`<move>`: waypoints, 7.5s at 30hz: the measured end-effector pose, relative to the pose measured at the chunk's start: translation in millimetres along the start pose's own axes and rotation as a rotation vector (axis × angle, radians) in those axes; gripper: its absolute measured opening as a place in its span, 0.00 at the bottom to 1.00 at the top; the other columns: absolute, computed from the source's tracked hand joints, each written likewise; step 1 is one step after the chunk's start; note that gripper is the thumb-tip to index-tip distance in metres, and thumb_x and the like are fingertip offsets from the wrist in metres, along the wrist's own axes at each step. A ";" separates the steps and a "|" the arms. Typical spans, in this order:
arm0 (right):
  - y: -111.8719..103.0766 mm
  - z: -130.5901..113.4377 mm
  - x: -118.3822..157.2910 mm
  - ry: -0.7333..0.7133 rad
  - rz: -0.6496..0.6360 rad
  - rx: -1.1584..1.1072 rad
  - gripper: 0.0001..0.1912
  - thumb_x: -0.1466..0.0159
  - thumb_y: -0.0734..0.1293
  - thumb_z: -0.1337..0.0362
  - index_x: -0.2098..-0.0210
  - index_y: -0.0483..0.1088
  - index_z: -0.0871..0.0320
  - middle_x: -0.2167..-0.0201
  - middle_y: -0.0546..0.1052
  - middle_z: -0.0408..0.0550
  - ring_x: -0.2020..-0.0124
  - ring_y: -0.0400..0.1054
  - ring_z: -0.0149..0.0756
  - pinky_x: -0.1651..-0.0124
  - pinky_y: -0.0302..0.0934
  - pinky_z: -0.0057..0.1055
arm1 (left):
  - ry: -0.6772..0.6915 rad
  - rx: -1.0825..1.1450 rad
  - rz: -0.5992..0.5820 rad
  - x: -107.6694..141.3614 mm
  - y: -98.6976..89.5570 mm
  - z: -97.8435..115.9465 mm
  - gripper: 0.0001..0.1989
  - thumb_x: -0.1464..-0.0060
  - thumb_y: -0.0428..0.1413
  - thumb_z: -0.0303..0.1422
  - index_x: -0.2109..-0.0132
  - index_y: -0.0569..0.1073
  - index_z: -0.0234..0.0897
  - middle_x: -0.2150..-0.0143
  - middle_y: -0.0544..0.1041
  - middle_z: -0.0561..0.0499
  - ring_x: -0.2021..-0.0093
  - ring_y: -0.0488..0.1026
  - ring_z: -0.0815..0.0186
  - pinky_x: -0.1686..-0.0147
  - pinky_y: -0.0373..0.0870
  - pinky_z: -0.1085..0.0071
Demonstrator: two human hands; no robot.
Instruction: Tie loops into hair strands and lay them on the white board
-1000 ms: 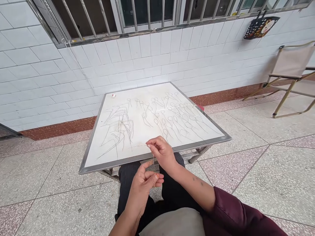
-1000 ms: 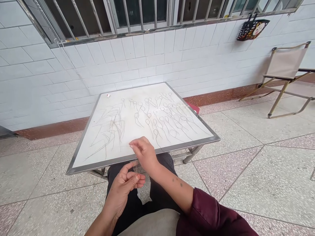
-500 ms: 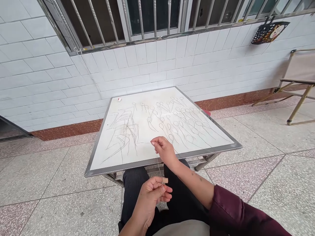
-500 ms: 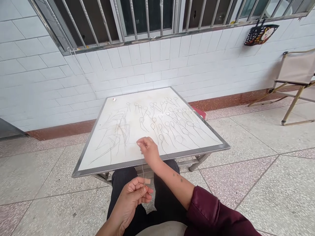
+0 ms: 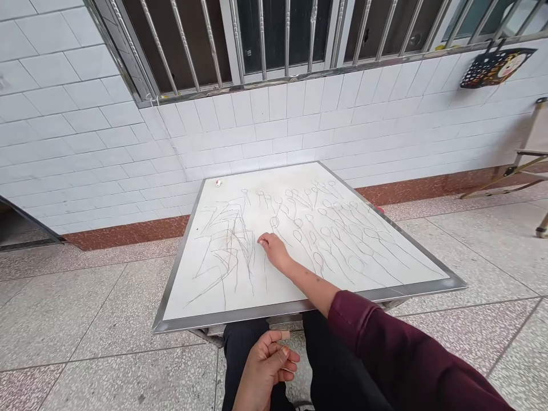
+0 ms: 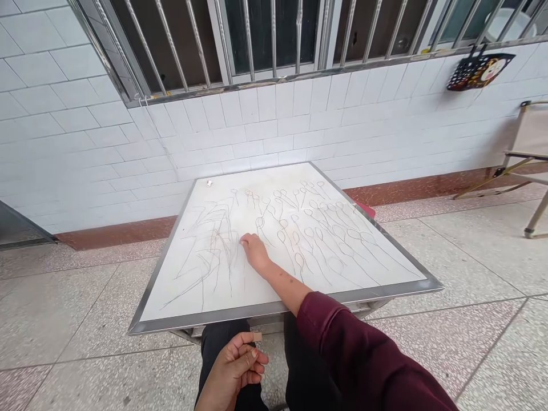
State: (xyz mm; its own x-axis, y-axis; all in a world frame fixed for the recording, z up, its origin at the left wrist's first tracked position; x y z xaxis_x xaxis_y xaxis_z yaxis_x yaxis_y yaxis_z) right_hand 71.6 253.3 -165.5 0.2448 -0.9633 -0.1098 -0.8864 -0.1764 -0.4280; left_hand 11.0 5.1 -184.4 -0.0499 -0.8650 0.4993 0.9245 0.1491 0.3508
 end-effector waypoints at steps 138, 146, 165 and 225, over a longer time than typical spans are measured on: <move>-105.5 -58.6 202.6 -0.300 -0.060 -0.249 0.06 0.35 0.65 0.63 0.64 0.75 0.55 0.71 0.75 0.43 0.70 0.67 0.31 0.65 0.61 0.28 | 0.324 0.103 -0.136 73.3 57.6 71.8 0.26 0.45 0.62 0.31 0.40 0.67 0.40 0.73 0.66 0.57 0.77 0.56 0.75 0.75 0.56 0.77; -114.1 -62.6 205.1 -0.493 -0.147 -0.106 0.09 0.32 0.63 0.66 0.64 0.76 0.55 0.71 0.76 0.44 0.69 0.69 0.30 0.65 0.61 0.26 | 0.167 0.109 -0.268 86.0 43.2 76.7 0.27 0.44 0.60 0.29 0.38 0.65 0.41 0.75 0.66 0.58 0.80 0.50 0.77 0.78 0.49 0.77; -98.8 -66.8 210.6 -0.596 -0.162 -0.070 0.09 0.33 0.63 0.69 0.60 0.75 0.56 0.71 0.77 0.43 0.73 0.67 0.28 0.68 0.61 0.24 | 0.287 -0.252 -0.150 83.9 43.6 85.4 0.28 0.39 0.56 0.40 0.35 0.63 0.39 0.69 0.74 0.52 0.72 0.66 0.69 0.69 0.63 0.70; -110.6 -62.4 214.6 -0.535 -0.151 -0.065 0.11 0.33 0.66 0.58 0.53 0.71 0.56 0.77 0.70 0.38 0.78 0.61 0.27 0.71 0.58 0.24 | 0.381 -0.442 -0.001 80.7 58.0 100.7 0.32 0.47 0.62 0.33 0.36 0.64 0.42 0.70 0.74 0.56 0.69 0.67 0.68 0.65 0.64 0.70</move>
State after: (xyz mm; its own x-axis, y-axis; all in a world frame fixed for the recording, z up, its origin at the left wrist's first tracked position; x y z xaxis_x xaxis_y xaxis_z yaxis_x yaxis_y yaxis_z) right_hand 197.7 53.4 -85.7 0.5216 -0.6922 -0.4988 -0.8441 -0.3332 -0.4202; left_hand 22.6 -7.8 -44.0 0.0132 -0.9885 0.1504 0.9985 0.0051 -0.0540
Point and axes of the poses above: each hand's wrist, its own x-axis away from the middle knuckle, its own y-axis out of the palm, z = x × y, the point moved 1 cm from there along -x, towards the middle knuckle
